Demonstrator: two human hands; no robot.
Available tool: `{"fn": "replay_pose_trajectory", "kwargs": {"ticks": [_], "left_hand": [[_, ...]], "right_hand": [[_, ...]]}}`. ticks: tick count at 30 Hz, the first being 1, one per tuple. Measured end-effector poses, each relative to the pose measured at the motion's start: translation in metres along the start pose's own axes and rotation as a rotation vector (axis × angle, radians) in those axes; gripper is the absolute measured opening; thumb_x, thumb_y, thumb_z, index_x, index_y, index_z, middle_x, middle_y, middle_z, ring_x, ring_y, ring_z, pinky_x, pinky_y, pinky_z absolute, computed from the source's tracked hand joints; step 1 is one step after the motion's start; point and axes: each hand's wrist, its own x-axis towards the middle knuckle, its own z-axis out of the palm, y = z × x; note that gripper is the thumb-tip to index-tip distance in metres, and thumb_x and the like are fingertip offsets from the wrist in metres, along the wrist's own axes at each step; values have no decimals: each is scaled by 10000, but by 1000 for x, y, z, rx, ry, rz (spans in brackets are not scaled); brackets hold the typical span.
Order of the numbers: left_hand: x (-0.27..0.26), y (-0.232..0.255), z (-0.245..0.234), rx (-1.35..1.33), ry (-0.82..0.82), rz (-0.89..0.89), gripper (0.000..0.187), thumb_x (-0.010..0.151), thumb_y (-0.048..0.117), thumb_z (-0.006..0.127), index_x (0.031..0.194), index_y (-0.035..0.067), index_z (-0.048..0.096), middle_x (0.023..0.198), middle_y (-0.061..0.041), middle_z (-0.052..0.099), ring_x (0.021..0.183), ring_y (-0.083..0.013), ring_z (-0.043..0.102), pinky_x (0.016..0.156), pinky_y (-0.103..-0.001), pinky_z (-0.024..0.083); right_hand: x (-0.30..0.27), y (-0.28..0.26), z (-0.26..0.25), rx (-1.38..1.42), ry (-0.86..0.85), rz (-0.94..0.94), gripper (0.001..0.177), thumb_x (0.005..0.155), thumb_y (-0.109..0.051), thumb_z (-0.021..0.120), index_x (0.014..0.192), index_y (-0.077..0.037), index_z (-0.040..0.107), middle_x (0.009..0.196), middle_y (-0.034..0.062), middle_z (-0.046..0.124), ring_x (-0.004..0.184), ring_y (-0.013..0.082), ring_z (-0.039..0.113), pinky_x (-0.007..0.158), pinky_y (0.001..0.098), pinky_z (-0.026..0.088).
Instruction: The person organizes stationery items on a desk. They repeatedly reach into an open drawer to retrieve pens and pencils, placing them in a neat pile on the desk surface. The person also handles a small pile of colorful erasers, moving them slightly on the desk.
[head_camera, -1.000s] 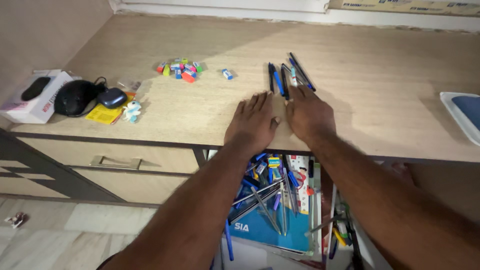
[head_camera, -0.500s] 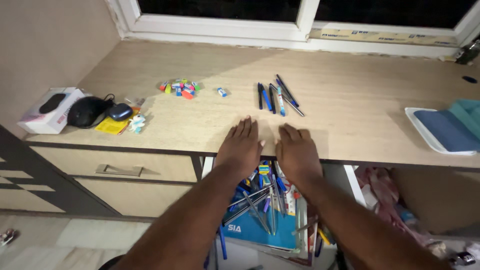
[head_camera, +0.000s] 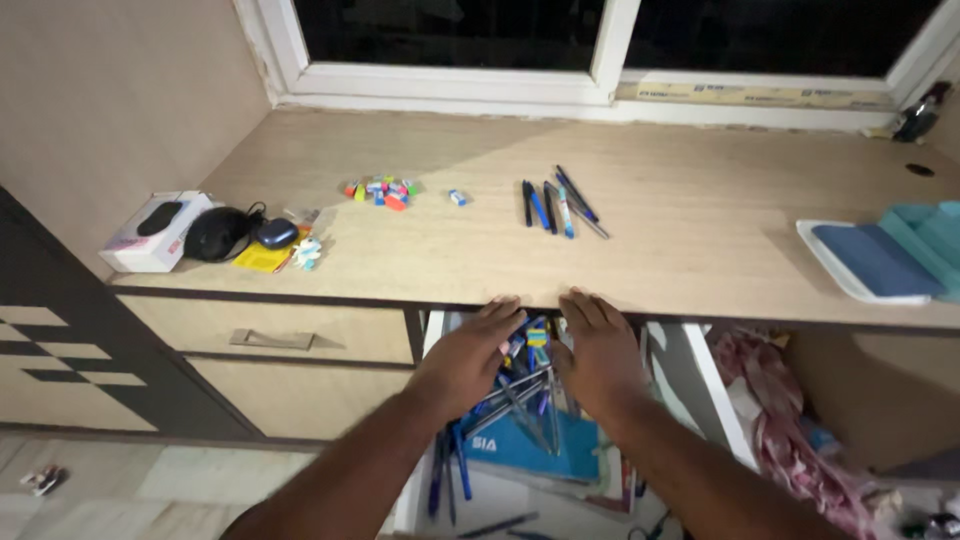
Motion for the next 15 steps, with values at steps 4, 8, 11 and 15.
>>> {"fn": "replay_pose_trajectory", "kwargs": {"ticks": [4, 8, 11, 15], "left_hand": [[-21, 27, -13, -75, -112, -74, 539, 883, -8, 569, 1413, 87, 571, 1559, -138, 491, 1355, -344, 521, 1103, -419, 438], [-32, 31, -11, -154, -24, -202, 423, 915, 33, 576, 1317, 137, 656, 1462, -98, 616, 1308, -315, 597, 1081, -393, 483], [-35, 22, -6, -317, 124, -216, 405, 916, 5, 554, 1279, 117, 696, 1401, -139, 648, 1277, -334, 631, 1076, -384, 512], [-39, 24, -4, -288, 144, -231, 338, 923, 34, 584, 1215, 127, 725, 1312, -102, 703, 1218, -311, 668, 1045, -376, 529]], "right_hand": [[-35, -32, 2, 208, -73, 109, 584, 767, -138, 767, 1313, -13, 599, 1444, 228, 486, 1277, 445, 488, 1031, 484, 453], [-54, -65, 14, 456, -245, 156, 536, 775, -65, 738, 1290, -36, 594, 1346, 230, 538, 1234, 420, 559, 1019, 470, 495], [-56, -86, 23, 568, -554, 253, 512, 820, -73, 677, 1322, -81, 579, 1271, 207, 614, 1109, 393, 670, 948, 467, 545], [-57, -101, 39, 538, -493, -200, 452, 815, -73, 703, 1262, -43, 643, 1265, 285, 634, 1161, 475, 603, 974, 514, 500]]}}
